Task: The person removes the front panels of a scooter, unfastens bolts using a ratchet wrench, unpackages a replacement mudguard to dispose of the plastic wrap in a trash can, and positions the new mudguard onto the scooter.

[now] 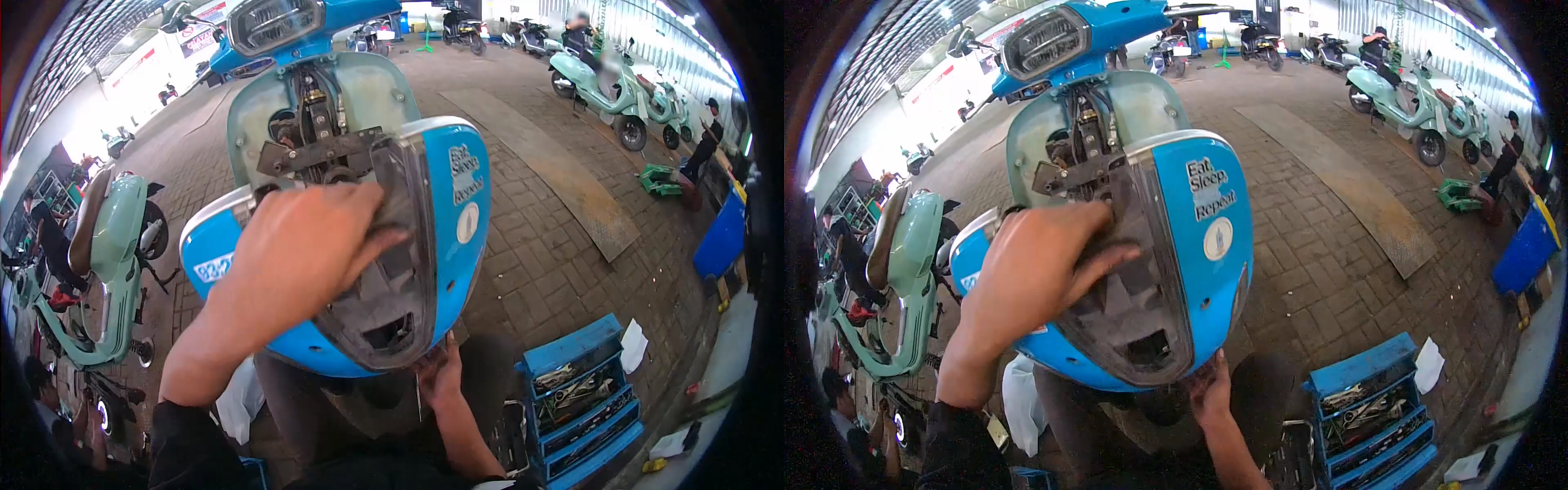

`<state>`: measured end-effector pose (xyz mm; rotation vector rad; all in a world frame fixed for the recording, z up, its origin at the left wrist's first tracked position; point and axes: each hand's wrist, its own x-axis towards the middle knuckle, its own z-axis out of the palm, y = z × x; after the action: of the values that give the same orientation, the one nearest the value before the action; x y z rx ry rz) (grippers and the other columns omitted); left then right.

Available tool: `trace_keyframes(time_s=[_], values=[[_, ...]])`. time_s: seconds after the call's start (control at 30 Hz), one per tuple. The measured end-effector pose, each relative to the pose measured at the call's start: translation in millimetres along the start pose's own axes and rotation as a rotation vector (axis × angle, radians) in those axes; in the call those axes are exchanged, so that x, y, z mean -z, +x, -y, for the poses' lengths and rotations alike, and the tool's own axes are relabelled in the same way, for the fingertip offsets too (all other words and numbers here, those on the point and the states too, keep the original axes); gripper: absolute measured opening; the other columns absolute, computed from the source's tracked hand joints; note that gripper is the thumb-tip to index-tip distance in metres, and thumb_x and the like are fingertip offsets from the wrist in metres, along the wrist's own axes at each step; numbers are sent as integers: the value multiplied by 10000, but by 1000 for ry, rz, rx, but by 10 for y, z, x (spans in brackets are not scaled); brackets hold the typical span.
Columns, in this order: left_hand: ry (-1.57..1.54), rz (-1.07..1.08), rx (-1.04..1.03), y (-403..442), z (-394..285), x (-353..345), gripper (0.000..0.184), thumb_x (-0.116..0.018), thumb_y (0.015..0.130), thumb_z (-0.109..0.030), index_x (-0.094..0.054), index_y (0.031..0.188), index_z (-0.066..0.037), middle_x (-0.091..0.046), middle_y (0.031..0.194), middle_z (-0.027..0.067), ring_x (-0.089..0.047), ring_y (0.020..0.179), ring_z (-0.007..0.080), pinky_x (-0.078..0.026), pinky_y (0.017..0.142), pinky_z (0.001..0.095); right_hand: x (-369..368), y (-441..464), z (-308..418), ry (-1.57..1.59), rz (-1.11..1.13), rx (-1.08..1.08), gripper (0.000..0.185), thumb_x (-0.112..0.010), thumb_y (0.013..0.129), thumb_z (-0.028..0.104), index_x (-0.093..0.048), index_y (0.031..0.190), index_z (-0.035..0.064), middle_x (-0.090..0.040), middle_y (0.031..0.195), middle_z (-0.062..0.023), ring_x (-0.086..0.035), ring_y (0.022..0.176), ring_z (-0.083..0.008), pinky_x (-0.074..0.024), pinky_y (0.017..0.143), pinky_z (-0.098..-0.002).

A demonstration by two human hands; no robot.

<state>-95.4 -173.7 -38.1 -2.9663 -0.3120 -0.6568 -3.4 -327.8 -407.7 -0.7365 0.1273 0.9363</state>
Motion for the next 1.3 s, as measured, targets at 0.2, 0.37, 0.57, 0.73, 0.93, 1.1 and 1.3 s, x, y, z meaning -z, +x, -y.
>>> trace_keyframes(time_s=[0.2,0.37,0.57,0.73,0.93,1.1,1.3], values=[[28,77,-120,-353,-459,-25,241,-748,890,-270,-639,955,-65,-569,766,90,-645,624,270,-508,571,421,427,91,107,-58,-121,-56,489,-449,1070,440,-597,1371,84,-665,1308,-142,-639,1207,-318,-489,1059,-484],[79,118,-124,-569,-653,-21,184,-720,847,-172,-708,999,-69,-634,837,39,-668,682,172,-548,659,329,609,401,386,-136,22,59,512,-525,1048,337,-512,1447,17,-616,1370,-160,-614,1230,-321,-490,1048,-475],[94,-157,-234,-698,-561,-259,313,-641,840,-124,-710,1111,14,-633,943,78,-654,870,192,-564,865,337,-500,492,1829,-442,-66,629,479,-593,1007,325,-585,1363,4,-659,1274,-162,-661,1125,-273,-519,994,-428],[31,-230,-320,-789,-440,-157,319,-659,859,-131,-728,1144,-6,-702,1069,120,-675,1009,237,-562,976,406,-1794,633,2645,-756,338,942,370,-589,996,170,-638,1314,-13,-705,1192,-137,-672,1062,-232,-509,935,-365],[-414,-315,-380,-750,4,-4,175,-775,870,-213,-741,925,-51,-721,894,70,-699,752,199,-578,694,385,-2865,1081,2653,-1563,1050,295,524,-627,1027,413,-643,1356,5,-696,1282,-150,-638,1204,-240,-474,1053,-371],[-758,-762,434,-1027,1153,-262,255,-757,907,-222,-703,926,27,-748,932,104,-716,826,150,-545,705,313,-3140,1108,2539,-1718,1408,-319,552,-422,1131,403,-591,1435,-26,-639,1420,-149,-564,1337,-247,-397,1162,-372],[-1027,85,662,-851,2147,-1205,326,-662,983,-170,-682,1222,51,-725,1177,195,-713,1040,265,-557,921,380,-3287,1286,2413,-1493,1505,-680,597,-476,1098,474,-631,1394,-20,-640,1417,-173,-617,1283,-277,-441,1121,-371]])
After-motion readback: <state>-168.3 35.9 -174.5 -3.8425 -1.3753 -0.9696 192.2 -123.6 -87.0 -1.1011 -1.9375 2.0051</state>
